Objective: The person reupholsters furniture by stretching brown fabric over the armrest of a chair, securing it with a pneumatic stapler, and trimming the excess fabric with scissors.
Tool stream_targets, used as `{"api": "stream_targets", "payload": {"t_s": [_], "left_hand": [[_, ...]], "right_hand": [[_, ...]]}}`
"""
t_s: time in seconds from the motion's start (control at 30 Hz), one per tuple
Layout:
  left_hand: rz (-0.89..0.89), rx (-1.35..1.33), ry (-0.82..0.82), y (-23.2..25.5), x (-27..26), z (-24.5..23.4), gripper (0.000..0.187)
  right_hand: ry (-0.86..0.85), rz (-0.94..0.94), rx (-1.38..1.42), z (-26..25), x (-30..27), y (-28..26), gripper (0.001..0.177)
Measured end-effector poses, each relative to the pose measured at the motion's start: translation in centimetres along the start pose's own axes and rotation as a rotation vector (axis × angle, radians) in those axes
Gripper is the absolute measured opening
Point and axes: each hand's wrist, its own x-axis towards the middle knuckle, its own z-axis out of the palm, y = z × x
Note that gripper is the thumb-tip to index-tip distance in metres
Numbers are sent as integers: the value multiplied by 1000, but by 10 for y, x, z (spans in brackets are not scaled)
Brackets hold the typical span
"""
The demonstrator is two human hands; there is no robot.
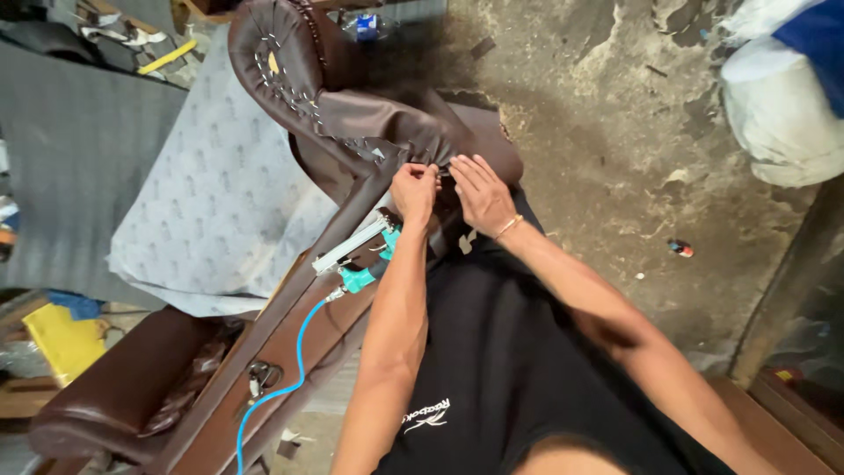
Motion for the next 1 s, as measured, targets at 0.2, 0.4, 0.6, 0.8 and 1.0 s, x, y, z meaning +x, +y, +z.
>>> {"api": "stream_targets", "payload": {"t_s": [0.2,0.4,0.6,0.8,1.0], "left_hand": [[177,245,101,-17,13,-8,20],[398,401,-52,12,-13,-44,20],[762,737,-119,-19,-118,-159,62],[561,1171,-378,-53,-97,-174,82],[427,819,-96,53,-103,-162,41]], "right_hand": [[-14,-39,357,19,28,-15,74],[14,-7,382,32,17,-23,77],[48,10,378,34,20,-26,87],[1,37,326,31,19,-27,92],[-5,43,308,29,20,-29,94]]}}
